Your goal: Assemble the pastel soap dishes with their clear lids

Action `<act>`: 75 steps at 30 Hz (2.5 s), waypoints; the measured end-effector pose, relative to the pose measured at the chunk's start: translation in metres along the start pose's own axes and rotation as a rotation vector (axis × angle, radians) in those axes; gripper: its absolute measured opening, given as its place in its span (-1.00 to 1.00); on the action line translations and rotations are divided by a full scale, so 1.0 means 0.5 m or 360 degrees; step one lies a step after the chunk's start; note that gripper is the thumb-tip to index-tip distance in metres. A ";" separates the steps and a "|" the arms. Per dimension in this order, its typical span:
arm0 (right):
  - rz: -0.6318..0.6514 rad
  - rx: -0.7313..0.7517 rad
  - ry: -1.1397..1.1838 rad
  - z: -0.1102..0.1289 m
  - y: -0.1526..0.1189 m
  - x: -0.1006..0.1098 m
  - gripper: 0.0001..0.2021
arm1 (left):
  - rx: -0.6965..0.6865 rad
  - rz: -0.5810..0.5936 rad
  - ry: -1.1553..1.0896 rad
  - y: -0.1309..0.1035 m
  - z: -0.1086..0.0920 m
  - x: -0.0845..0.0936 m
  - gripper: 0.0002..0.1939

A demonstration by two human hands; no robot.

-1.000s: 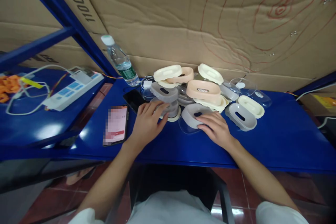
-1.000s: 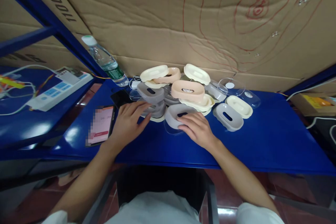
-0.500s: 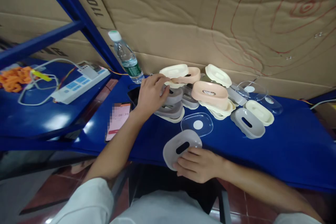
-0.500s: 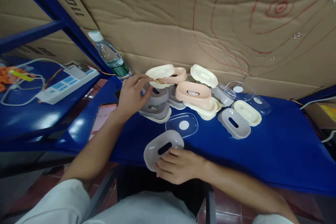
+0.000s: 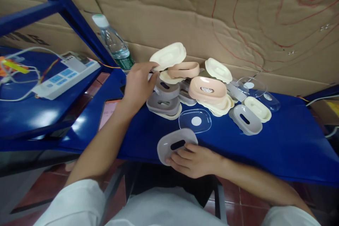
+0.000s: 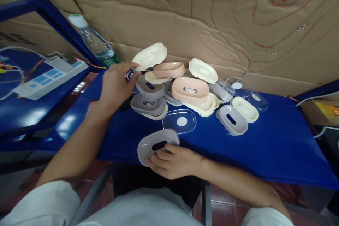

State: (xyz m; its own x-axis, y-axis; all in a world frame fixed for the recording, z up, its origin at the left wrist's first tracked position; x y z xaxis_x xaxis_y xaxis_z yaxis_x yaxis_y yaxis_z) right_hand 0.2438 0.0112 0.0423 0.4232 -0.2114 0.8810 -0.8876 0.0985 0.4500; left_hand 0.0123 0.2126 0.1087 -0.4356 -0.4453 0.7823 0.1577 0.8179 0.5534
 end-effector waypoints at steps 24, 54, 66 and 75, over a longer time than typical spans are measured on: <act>-0.0467 -0.0912 0.0347 -0.030 -0.016 0.015 -0.76 | -0.0280 0.0188 -0.0013 -0.563 -0.100 0.073 -0.61; 0.0062 -0.1613 0.0135 -0.106 -0.164 0.064 -0.73 | -0.0357 0.0459 -0.0620 -0.418 -0.135 0.017 -0.78; -0.1157 -0.2257 0.1309 -0.075 -0.188 0.068 -0.69 | -0.0172 0.0503 -0.0796 -0.435 -0.120 0.010 -0.05; -0.1311 -0.2531 0.1483 -0.099 -0.187 0.023 -0.70 | -0.0227 0.0617 -0.0841 -0.438 -0.116 0.005 0.00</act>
State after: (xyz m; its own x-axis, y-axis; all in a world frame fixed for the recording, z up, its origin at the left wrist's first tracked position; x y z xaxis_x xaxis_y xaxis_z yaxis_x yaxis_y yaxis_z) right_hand 0.3405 0.0475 0.0177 0.9738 -0.2274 -0.0049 0.2268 0.9727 -0.0495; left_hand 0.0282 0.0112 0.0062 -0.6937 0.1391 0.7067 0.4900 0.8103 0.3215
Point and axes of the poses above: each hand's wrist, its own y-axis towards the middle knuckle, its own x-axis out of the back of the hand, z = x × y, the point moved 3 cm from there along y, towards the middle knuckle, and after that the axes turned 5 degrees about y, right-handed, at the moved point
